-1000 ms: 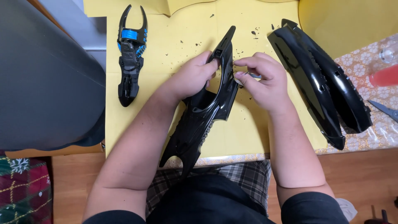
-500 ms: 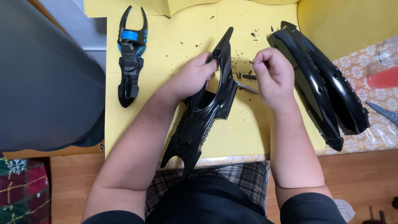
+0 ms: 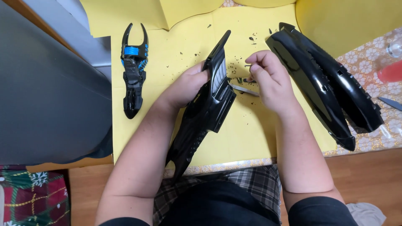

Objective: The person holds a black plastic motorcycle fairing and uses a small metal tool to scrape and clean the surface. They then insert a small black plastic piece into a slot on the fairing and press it into place.

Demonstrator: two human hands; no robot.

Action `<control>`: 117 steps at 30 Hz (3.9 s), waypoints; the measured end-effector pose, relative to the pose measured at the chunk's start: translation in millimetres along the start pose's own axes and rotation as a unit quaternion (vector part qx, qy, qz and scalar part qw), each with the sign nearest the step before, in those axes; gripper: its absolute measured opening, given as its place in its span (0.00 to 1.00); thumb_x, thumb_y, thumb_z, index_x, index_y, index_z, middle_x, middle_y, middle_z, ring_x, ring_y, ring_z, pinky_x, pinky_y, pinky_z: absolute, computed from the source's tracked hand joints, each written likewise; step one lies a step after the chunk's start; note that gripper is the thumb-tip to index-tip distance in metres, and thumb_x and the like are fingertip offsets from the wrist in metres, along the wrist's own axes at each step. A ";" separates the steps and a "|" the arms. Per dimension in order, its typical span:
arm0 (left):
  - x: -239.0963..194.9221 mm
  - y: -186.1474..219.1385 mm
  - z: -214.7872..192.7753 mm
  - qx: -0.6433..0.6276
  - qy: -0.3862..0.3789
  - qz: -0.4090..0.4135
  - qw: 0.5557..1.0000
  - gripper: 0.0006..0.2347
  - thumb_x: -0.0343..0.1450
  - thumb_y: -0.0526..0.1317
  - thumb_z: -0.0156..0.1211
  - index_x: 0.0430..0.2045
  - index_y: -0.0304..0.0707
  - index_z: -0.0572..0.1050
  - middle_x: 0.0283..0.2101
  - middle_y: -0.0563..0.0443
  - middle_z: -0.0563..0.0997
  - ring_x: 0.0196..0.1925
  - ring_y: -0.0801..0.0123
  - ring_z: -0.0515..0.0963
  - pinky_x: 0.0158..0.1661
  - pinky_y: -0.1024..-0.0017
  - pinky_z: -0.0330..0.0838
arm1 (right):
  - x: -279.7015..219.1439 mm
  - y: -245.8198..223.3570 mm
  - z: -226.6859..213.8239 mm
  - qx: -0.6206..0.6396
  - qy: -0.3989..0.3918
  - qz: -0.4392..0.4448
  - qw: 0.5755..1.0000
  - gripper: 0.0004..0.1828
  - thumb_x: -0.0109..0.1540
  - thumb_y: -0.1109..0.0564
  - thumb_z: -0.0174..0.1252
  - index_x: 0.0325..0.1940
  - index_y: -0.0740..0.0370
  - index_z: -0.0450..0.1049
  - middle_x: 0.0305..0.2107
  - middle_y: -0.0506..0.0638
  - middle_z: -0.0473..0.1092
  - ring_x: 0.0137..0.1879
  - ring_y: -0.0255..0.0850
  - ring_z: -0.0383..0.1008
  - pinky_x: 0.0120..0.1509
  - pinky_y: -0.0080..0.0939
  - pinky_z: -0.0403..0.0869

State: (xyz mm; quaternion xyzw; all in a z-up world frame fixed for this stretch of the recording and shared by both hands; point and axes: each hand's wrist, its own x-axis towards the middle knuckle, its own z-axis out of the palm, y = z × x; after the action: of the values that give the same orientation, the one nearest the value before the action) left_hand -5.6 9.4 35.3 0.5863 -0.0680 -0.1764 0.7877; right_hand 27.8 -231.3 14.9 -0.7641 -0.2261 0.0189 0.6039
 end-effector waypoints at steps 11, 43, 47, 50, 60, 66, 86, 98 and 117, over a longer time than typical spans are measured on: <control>14.9 -36.3 -11.7 -0.018 -0.028 -0.010 0.999 0.07 0.77 0.38 0.47 0.31 0.42 0.73 0.24 0.58 0.72 0.32 0.73 0.78 0.46 0.68 0.77 | -5.1 -4.9 20.2 -0.076 -0.051 -0.178 0.980 0.03 0.66 0.68 0.60 0.39 0.66 0.78 0.25 0.52 0.65 0.29 0.42 0.64 0.38 0.41 0.69; 14.2 -41.2 -8.0 0.049 0.025 -0.041 0.998 0.08 0.76 0.41 0.48 0.27 0.43 0.71 0.21 0.53 0.74 0.27 0.71 0.81 0.35 0.73 0.78 | -4.1 5.9 26.2 -0.106 -0.091 -0.207 0.968 0.04 0.66 0.69 0.58 0.38 0.68 0.76 0.23 0.54 0.62 0.26 0.47 0.63 0.35 0.45 0.67; 9.7 -33.2 -3.3 0.063 0.032 -0.049 0.996 0.08 0.76 0.42 0.47 0.28 0.44 0.71 0.22 0.54 0.73 0.27 0.72 0.79 0.35 0.73 0.77 | -3.8 3.4 26.2 -0.090 -0.104 -0.201 0.970 0.03 0.66 0.69 0.59 0.38 0.68 0.77 0.23 0.54 0.63 0.26 0.46 0.63 0.35 0.45 0.67; 12.8 -35.9 -4.8 0.083 0.037 -0.047 0.995 0.09 0.76 0.43 0.47 0.27 0.44 0.71 0.22 0.54 0.73 0.27 0.71 0.79 0.35 0.73 0.77 | -2.7 12.1 23.0 -0.056 -0.092 -0.182 0.977 0.04 0.68 0.69 0.55 0.40 0.69 0.75 0.24 0.54 0.63 0.28 0.43 0.62 0.37 0.43 0.67; 8.1 -27.1 -5.3 0.099 0.100 -0.058 0.988 0.09 0.76 0.45 0.45 0.30 0.43 0.71 0.20 0.58 0.69 0.22 0.74 0.76 0.30 0.76 0.72 | -1.8 6.3 17.9 -0.016 -0.104 -0.171 0.980 0.05 0.71 0.69 0.51 0.45 0.73 0.74 0.29 0.54 0.64 0.32 0.37 0.59 0.41 0.39 0.64; 17.0 -43.7 -12.3 0.105 0.130 -0.065 0.984 0.10 0.74 0.47 0.47 0.31 0.42 0.72 0.20 0.59 0.69 0.22 0.74 0.77 0.29 0.76 0.71 | 1.2 9.5 29.9 -0.057 -0.062 -0.199 0.976 0.05 0.64 0.69 0.67 0.43 0.73 0.80 0.31 0.57 0.70 0.36 0.39 0.68 0.43 0.41 0.70; 3.5 -3.8 1.8 0.147 0.136 -0.161 0.966 0.14 0.74 0.49 0.43 0.45 0.44 0.74 0.25 0.60 0.70 0.28 0.74 0.73 0.34 0.75 0.66 | -1.8 13.9 2.8 0.173 -0.054 -0.129 0.975 0.08 0.72 0.54 0.52 0.42 0.60 0.65 0.38 0.50 0.63 0.48 0.44 0.66 0.66 0.49 0.70; 5.2 -18.3 -0.6 0.120 0.116 -0.086 0.982 0.10 0.75 0.44 0.46 0.33 0.41 0.73 0.20 0.58 0.70 0.19 0.76 0.75 0.27 0.79 0.70 | 3.8 17.6 8.0 0.059 -0.023 -0.097 0.993 0.05 0.71 0.69 0.48 0.50 0.72 0.68 0.30 0.54 0.65 0.40 0.42 0.69 0.51 0.44 0.71; -3.8 6.1 5.6 0.357 0.136 -0.175 0.908 0.19 0.75 0.53 0.41 0.48 0.41 0.73 0.45 0.44 0.80 0.54 0.54 0.81 0.52 0.56 0.72 | -8.6 1.1 28.4 -0.266 -0.066 -0.212 0.938 0.04 0.61 0.64 0.67 0.34 0.60 0.79 0.15 0.49 0.62 0.28 0.52 0.68 0.43 0.48 0.70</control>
State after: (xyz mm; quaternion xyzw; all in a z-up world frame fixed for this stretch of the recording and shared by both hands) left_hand -9.7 7.2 43.2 0.8491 0.0850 -0.1935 0.4841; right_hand 11.9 -208.7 4.0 -0.8284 -0.4190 -0.1195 0.3521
